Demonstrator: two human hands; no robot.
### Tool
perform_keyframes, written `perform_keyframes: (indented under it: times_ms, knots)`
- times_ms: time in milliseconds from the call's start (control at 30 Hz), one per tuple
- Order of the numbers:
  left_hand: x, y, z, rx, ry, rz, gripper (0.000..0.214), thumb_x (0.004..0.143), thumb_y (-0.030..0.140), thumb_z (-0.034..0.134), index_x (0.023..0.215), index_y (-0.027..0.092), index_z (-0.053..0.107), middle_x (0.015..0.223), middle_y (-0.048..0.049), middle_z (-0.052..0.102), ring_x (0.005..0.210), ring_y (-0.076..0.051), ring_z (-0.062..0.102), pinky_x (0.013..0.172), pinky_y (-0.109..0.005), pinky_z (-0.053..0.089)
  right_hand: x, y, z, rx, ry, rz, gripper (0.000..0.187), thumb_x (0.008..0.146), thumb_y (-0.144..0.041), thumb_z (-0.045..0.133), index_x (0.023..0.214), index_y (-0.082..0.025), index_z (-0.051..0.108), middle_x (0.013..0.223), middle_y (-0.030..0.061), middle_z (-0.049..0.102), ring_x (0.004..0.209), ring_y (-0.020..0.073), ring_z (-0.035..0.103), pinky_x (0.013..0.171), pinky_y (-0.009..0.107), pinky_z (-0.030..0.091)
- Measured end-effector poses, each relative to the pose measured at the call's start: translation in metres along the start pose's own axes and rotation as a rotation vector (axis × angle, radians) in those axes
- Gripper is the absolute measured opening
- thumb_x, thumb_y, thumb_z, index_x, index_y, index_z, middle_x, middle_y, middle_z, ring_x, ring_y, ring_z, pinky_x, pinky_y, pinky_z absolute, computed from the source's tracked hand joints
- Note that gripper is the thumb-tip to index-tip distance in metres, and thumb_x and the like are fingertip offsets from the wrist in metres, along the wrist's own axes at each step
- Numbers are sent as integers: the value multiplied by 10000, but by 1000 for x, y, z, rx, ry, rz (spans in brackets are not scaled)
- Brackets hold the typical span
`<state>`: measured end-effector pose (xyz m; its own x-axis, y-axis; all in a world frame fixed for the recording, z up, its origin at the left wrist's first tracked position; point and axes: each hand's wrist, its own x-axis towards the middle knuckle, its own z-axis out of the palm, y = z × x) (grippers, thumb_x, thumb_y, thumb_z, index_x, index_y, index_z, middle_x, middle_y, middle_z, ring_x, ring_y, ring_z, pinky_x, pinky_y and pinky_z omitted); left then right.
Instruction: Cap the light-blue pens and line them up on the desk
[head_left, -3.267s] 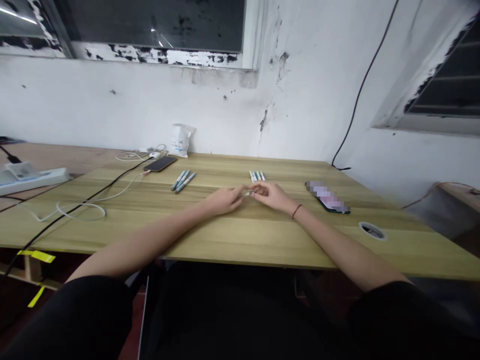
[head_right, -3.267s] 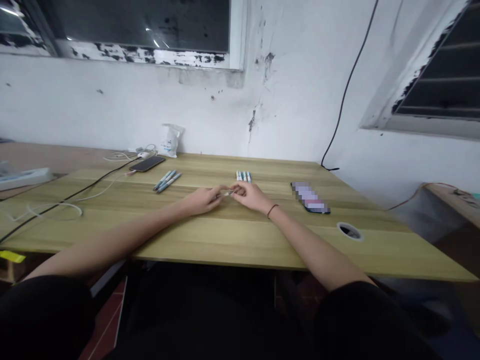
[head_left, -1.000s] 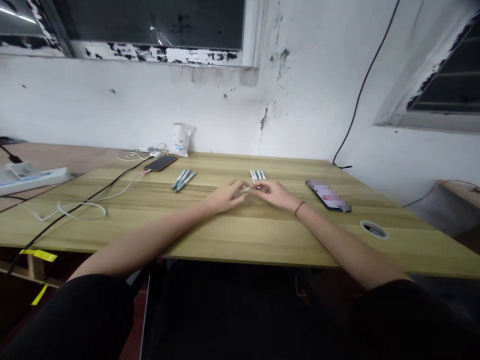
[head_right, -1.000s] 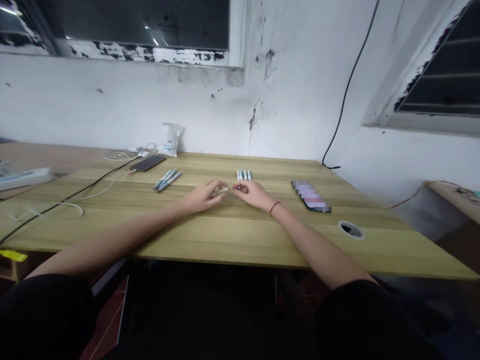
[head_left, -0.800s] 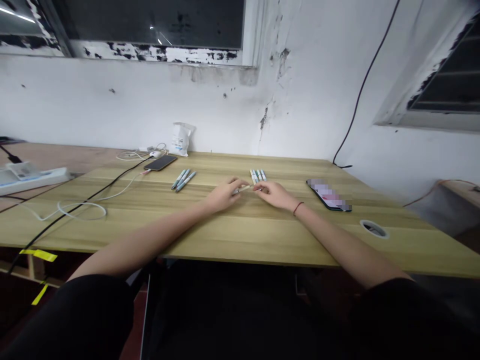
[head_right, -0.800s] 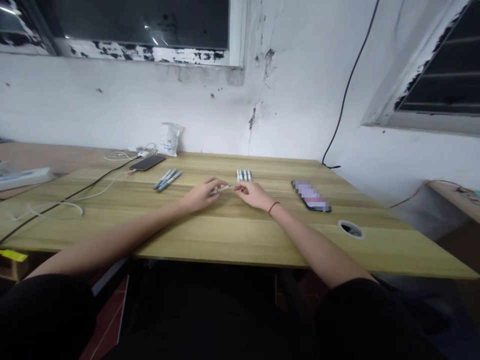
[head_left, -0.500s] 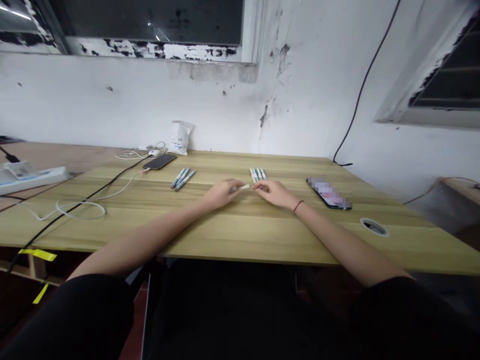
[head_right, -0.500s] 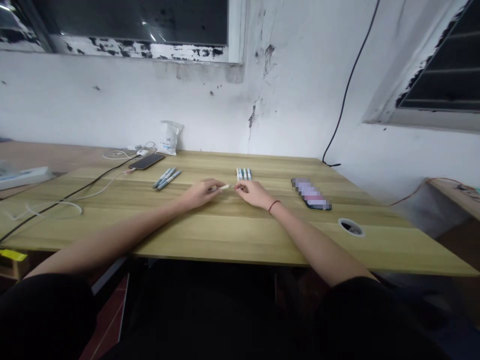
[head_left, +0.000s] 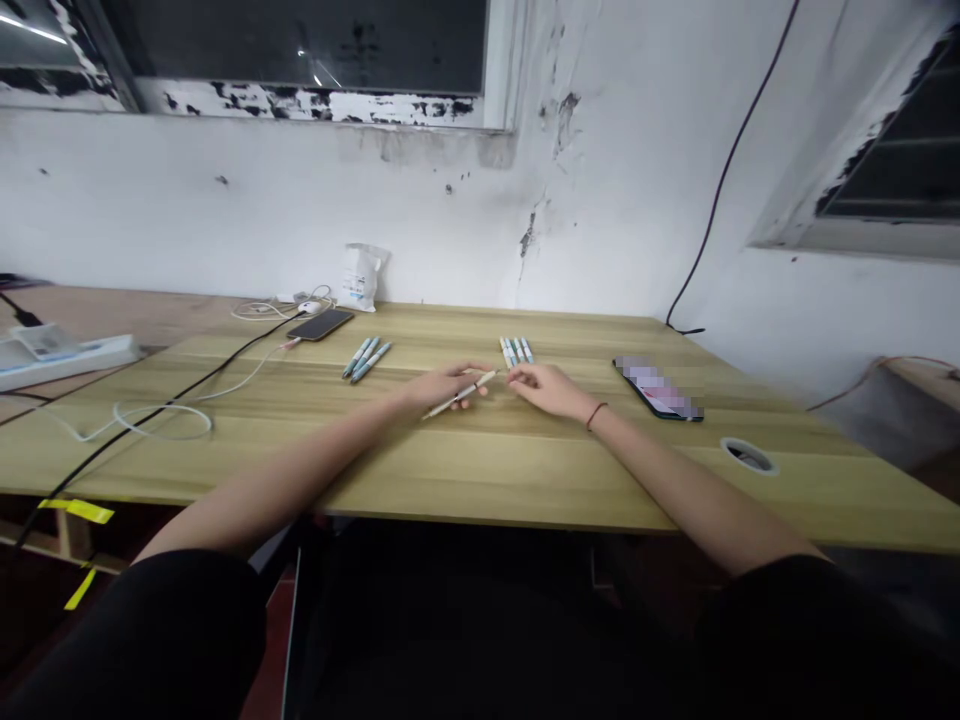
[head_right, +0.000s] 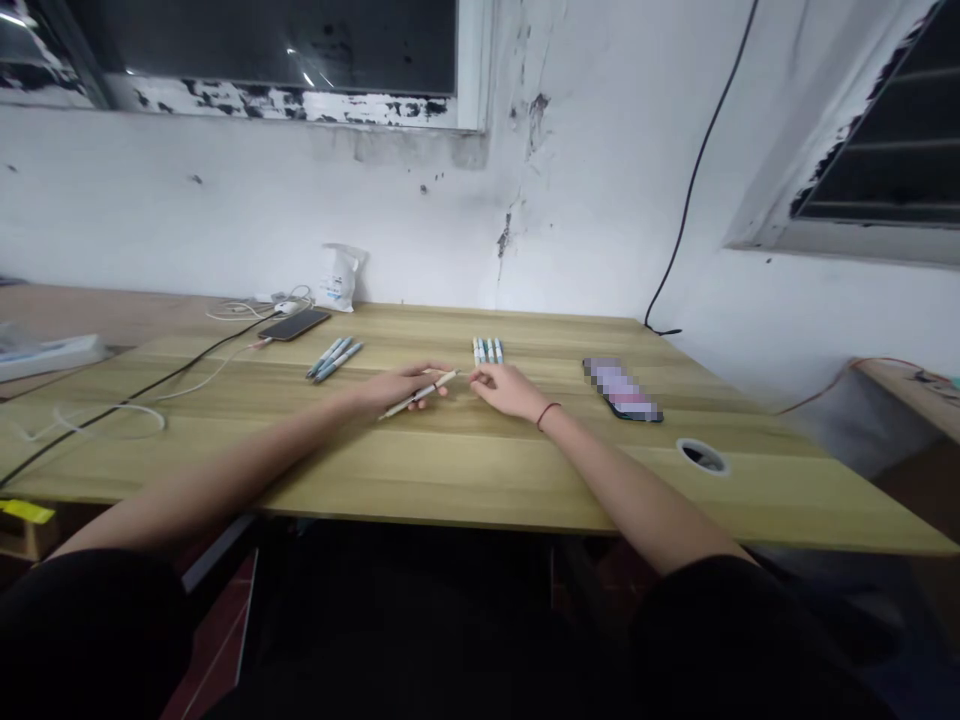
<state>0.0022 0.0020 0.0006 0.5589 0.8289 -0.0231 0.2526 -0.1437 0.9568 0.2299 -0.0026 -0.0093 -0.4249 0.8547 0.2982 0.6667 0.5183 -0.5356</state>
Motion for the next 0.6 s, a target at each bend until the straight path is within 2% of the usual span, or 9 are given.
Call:
perform_keyframes:
  times_ms: [167,267,433,600]
  knots:
    - [2,-5,1,-191,-26,-52,528,729,263,714,1216,183,527,939,-75,660,588,-66,563,504,-166,442,0,1,0,0,-25,-22,166,816,-273,531,887,-171,642,807,41,664,703,149,562,655,267,397]
    - [3,-6,0,-285,-34,-72,524,719,190,714,1203,175,513,964,-83,666,610,-73,594,540,-175,486,-1,-1,0,-18,-38,-24,183,824,-293,515,877,-172,643,773,32,650,666,140,536,621,256,373]
    - [3,-6,-1,-337,-44,-113,451,781,259,664,1191,166,501,1034,-112,668,654,-99,643,609,-209,542,-3,-6,-2,-73,-38,-31,259,850,-344,471,758,-161,629,643,3,582,586,121,466,567,249,315]
    - [3,-4,0,-285,-65,-123,404,833,319,601,1194,165,502,1075,-132,662,602,-94,641,593,-209,544,-4,-6,-2,-89,-37,-42,284,853,-350,465,713,-161,624,614,-3,562,561,115,445,543,248,296]
